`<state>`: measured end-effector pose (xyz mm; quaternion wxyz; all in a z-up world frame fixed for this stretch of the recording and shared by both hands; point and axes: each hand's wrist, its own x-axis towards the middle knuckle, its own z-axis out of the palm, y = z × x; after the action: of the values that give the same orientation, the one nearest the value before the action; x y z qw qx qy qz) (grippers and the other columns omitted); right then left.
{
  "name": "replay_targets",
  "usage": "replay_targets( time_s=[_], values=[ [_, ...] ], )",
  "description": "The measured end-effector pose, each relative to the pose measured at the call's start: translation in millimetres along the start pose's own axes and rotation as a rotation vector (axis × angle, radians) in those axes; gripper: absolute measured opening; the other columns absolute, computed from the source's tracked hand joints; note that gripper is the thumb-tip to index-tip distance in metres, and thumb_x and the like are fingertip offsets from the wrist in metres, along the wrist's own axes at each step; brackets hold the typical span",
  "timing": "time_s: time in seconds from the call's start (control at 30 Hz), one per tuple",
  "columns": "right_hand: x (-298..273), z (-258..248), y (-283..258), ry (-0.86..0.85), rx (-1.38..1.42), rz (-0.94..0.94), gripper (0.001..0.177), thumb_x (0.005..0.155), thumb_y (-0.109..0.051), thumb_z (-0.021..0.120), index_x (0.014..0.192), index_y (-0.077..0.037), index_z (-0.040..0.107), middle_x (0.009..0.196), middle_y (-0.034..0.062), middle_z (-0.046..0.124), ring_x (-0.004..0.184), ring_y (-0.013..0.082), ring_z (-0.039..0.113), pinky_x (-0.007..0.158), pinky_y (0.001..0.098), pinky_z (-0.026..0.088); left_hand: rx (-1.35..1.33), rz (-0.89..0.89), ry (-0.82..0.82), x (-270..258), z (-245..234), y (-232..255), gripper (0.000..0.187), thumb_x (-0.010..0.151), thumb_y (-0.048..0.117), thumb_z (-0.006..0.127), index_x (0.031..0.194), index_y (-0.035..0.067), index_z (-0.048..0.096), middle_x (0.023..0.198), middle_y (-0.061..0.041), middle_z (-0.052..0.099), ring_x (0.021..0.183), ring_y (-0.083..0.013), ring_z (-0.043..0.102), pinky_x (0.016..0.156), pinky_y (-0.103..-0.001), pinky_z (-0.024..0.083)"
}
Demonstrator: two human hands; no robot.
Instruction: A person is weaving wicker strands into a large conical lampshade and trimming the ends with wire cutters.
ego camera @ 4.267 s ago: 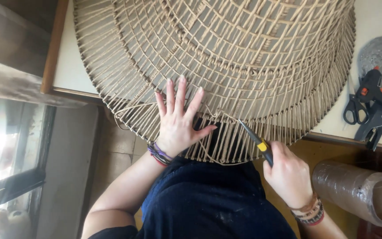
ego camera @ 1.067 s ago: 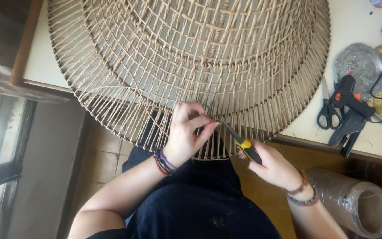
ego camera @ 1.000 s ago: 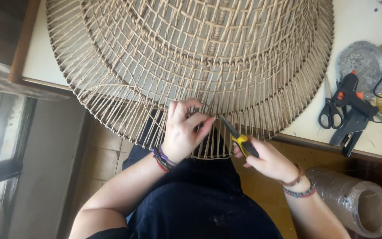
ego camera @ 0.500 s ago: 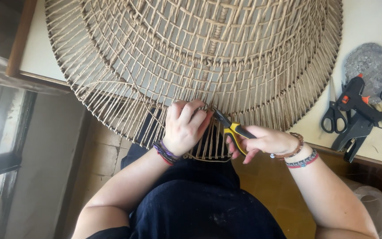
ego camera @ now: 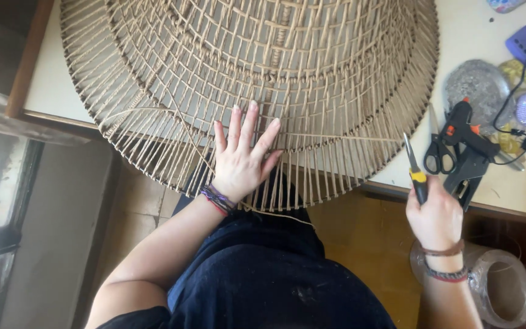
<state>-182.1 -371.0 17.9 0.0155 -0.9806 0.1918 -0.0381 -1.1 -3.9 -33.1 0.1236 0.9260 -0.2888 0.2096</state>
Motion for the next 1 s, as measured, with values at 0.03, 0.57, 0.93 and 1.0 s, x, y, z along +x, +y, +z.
replay_targets(
  time_s=[0.03, 0.57, 0.93, 1.0],
  values=[
    [-2.9, 0.6, 0.1, 0.006, -0.001, 0.000, 0.027, 0.100, -0.019, 0.062, 0.122, -0.002, 0.064, 0.083, 0.0201, 0.071, 0.073, 0.0421, 0.069, 0.068, 0.0510, 0.057, 0.000, 0.001, 0.006, 0.2, -2.7, 0.7, 0.071, 0.107, 0.064, 0.063, 0.162, 0.033, 0.028, 0.167, -0.017, 0.029, 0.155, -0.0424, 0.027, 0.125, -0.066, 0.019],
    [-30.3, -47.5, -172.7, -0.026, 0.074, -0.467, 0.052, 0.086, -0.042, 0.064, 0.123, -0.006, 0.057, 0.106, 0.0121, 0.064, 0.095, 0.0320, 0.071, 0.069, 0.0382, 0.061, -1.647, -0.144, -0.059, 0.2, -70.1, 77.3, 0.025, 0.106, 0.019, 0.055, 0.122, 0.003, 0.065, 0.111, -0.015, 0.071, 0.109, -0.0311, 0.068, 0.092, -0.045, 0.055],
    [63.4, 25.5, -196.6, 0.279, 0.020, -0.544, 0.025, 0.105, -0.041, 0.059, 0.109, -0.017, 0.065, 0.086, -0.0027, 0.060, 0.074, 0.0140, 0.065, 0.070, 0.0262, 0.055, -0.710, 0.209, 0.099, 1.3, -31.4, 1.5, 0.033, 0.099, 0.035, 0.056, 0.096, 0.005, 0.069, 0.089, -0.012, 0.072, 0.108, -0.0305, 0.069, 0.086, -0.041, 0.054],
    [70.1, 36.8, -202.0, 0.303, 0.096, -0.487, 0.028, 0.104, -0.049, 0.058, 0.097, -0.022, 0.061, 0.079, -0.0063, 0.055, 0.070, 0.0175, 0.068, 0.061, 0.0311, 0.054, -0.723, 0.162, 0.099, 5.1, -25.6, 0.8, 0.032, 0.100, 0.035, 0.055, 0.090, 0.007, 0.068, 0.083, -0.010, 0.071, 0.102, -0.0289, 0.070, 0.082, -0.039, 0.055]
  ],
)
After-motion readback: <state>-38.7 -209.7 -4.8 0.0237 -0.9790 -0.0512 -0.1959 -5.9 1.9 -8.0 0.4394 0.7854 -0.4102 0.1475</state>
